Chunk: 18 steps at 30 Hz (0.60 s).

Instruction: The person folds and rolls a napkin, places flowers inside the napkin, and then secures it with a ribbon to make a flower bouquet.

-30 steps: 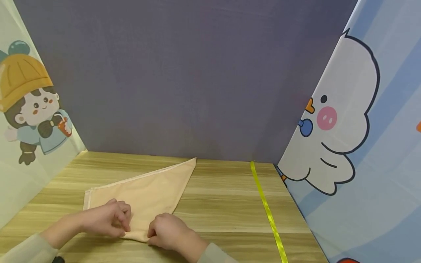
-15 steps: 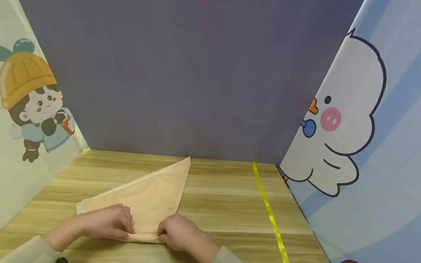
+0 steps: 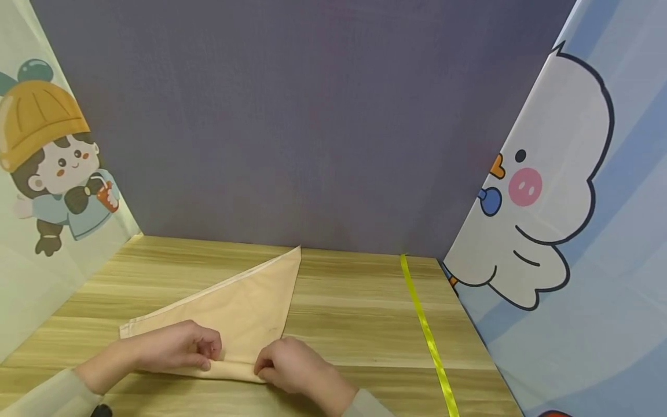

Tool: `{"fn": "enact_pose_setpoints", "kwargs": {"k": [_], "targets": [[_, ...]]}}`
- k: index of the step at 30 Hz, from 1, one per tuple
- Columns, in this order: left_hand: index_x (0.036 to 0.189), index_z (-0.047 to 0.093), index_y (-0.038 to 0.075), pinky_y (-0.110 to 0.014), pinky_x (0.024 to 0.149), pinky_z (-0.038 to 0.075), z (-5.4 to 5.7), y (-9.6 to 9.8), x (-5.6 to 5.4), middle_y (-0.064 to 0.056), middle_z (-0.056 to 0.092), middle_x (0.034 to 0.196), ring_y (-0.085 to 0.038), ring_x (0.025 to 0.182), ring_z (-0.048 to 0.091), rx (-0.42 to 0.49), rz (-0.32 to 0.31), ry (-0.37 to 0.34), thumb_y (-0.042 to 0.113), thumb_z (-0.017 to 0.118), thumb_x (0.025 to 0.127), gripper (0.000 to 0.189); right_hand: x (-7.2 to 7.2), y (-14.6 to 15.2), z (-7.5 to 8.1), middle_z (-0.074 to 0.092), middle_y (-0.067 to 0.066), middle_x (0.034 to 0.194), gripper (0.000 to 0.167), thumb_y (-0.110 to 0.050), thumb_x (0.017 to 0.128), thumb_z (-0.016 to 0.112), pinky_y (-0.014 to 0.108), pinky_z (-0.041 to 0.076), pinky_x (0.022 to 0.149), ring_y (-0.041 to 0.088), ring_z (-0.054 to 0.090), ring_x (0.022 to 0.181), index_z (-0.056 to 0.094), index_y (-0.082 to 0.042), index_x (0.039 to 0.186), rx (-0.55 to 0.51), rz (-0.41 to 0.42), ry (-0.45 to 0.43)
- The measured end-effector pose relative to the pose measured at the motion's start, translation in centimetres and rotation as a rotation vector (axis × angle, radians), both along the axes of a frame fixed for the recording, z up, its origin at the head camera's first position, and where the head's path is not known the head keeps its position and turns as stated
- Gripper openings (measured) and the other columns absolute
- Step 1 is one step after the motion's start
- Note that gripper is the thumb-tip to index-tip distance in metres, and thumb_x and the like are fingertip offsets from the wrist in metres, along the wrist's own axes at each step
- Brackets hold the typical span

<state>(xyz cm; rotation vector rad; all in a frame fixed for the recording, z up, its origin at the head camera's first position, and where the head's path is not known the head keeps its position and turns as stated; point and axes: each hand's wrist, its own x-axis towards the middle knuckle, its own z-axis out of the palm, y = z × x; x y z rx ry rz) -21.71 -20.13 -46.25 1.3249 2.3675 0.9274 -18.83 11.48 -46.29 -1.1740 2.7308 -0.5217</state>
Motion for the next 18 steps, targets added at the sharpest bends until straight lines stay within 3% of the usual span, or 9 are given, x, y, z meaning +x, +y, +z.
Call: {"fn": "enact_pose_setpoints", "kwargs": {"k": [4,7,11,14,18], "targets": [[0.106,0.081,0.021,-0.019,0.074,0.056,-0.1,-0.1,-0.2,0.014,0.074,0.096,0.010,0.087,0.061,-0.017,-0.037,0.087,0.017,0.077,0.103,0.006,-0.1,-0.2,0.4,0.066,-0.021,0.090,0.005,-0.029,0.101,0.082,0.008,0.044,0.078,-0.010,0.050,0.082,0.086,-0.028,0.100,0.059,0.046,0.072],[0.105,0.085,0.022,-0.018,0.074,0.055,-0.3,-0.2,-0.2,0.014,0.067,0.096,0.010,0.087,0.057,-0.027,-0.032,0.130,0.017,0.078,0.103,0.009,-0.1,-0.3,0.7,0.060,-0.019,0.090,0.008,-0.035,0.098,0.084,0.006,0.041,0.079,-0.007,0.046,0.082,0.087,-0.028,0.100,0.101,0.113,0.170],[0.102,0.087,0.025,-0.016,0.075,0.051,-0.5,-0.3,0.1,0.015,0.062,0.096,0.007,0.087,0.053,-0.040,-0.012,0.162,0.027,0.089,0.093,0.009,0.0,-0.6,1.2,0.061,-0.019,0.090,0.016,-0.043,0.091,0.090,0.007,0.039,0.080,-0.005,0.046,0.084,0.085,-0.029,0.098,0.159,0.177,0.286],[0.102,0.086,0.026,-0.016,0.077,0.049,-0.4,-0.2,0.1,0.018,0.065,0.097,0.007,0.090,0.053,-0.046,-0.031,0.201,0.032,0.093,0.088,0.016,0.1,-0.7,1.4,0.067,-0.021,0.091,0.015,-0.041,0.090,0.091,0.008,0.042,0.081,-0.006,0.050,0.084,0.085,-0.030,0.098,0.190,0.180,0.303],[0.106,0.085,0.026,-0.017,0.078,0.050,-0.1,-0.1,0.0,0.020,0.072,0.097,0.008,0.092,0.057,-0.044,-0.055,0.228,0.026,0.084,0.098,0.008,0.2,-0.6,1.3,0.076,-0.022,0.095,0.006,-0.035,0.096,0.086,0.009,0.048,0.084,-0.008,0.060,0.087,0.085,-0.030,0.100,0.220,0.144,0.268]]}}
